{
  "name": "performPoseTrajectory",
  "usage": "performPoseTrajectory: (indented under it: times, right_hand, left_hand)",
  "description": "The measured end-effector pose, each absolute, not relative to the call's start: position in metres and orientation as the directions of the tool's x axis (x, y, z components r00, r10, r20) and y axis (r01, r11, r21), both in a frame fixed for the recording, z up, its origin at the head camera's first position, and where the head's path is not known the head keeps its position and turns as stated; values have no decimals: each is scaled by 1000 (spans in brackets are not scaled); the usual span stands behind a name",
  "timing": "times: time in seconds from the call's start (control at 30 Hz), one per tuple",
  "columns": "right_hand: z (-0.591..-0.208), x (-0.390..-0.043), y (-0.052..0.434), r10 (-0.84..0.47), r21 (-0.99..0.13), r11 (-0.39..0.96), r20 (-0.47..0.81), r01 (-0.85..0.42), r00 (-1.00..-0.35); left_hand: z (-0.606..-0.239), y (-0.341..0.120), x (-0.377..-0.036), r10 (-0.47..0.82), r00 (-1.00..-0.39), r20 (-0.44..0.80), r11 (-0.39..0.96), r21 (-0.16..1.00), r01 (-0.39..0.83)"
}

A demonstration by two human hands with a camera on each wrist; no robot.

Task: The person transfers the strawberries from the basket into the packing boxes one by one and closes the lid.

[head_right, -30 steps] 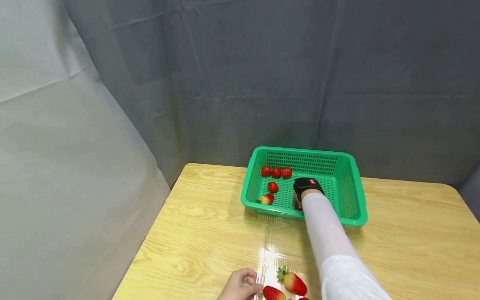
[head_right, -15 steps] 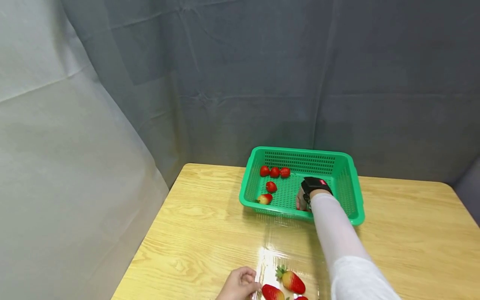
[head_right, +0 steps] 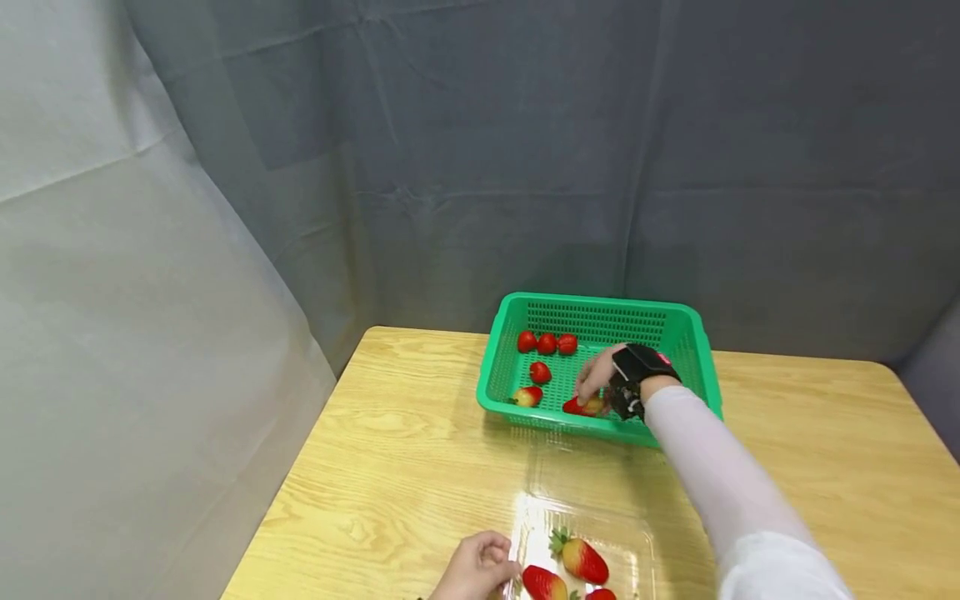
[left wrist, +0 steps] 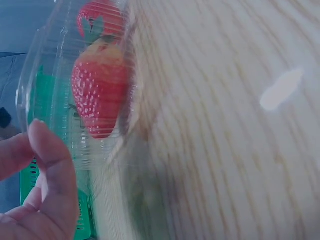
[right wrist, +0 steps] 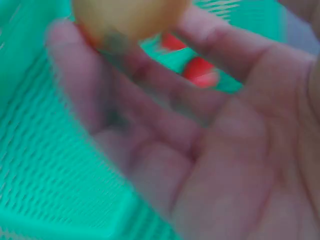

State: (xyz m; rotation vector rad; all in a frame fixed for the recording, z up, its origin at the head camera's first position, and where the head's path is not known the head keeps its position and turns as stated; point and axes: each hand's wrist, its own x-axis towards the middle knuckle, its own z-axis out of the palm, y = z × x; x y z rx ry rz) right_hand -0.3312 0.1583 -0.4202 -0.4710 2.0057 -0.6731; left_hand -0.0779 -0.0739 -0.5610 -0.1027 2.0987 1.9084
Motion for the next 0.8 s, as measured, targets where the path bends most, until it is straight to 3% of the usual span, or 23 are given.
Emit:
performPoseTrajectory:
  times: [0.07, 0.17, 0.37, 0.47, 0.67, 0.8]
  right_hand:
    - [-415, -327, 161, -695, -705, 687, -564, -178, -446]
    - [-407, -300, 168, -814, -751, 538, -347, -381, -465]
    - [-417, -211, 177, -849, -687, 429, -84, -586, -522]
    - [-444, -174, 180, -824, -710, 438, -73, -551, -562]
    - [-503, -125, 176, -753, -772, 514, -198, -373, -627]
    - [-527, -109, 172, -728, -736, 556, -207, -387, -653]
  left_hand:
    - [-562, -73, -78, 149, -951, -269, 114, 960, -254]
    - [-563, -72, -78, 147, -952, -269, 113, 961, -254]
    - [-563, -73, -78, 139, -954, -266, 109, 962, -252]
    - [-562, -74, -77, 130, -956, -264, 104, 962, -251]
    - [-562, -73, -78, 123, -956, -267, 99, 962, -256]
    - [-562, -72, -78, 126, -953, -277, 95, 959, -266]
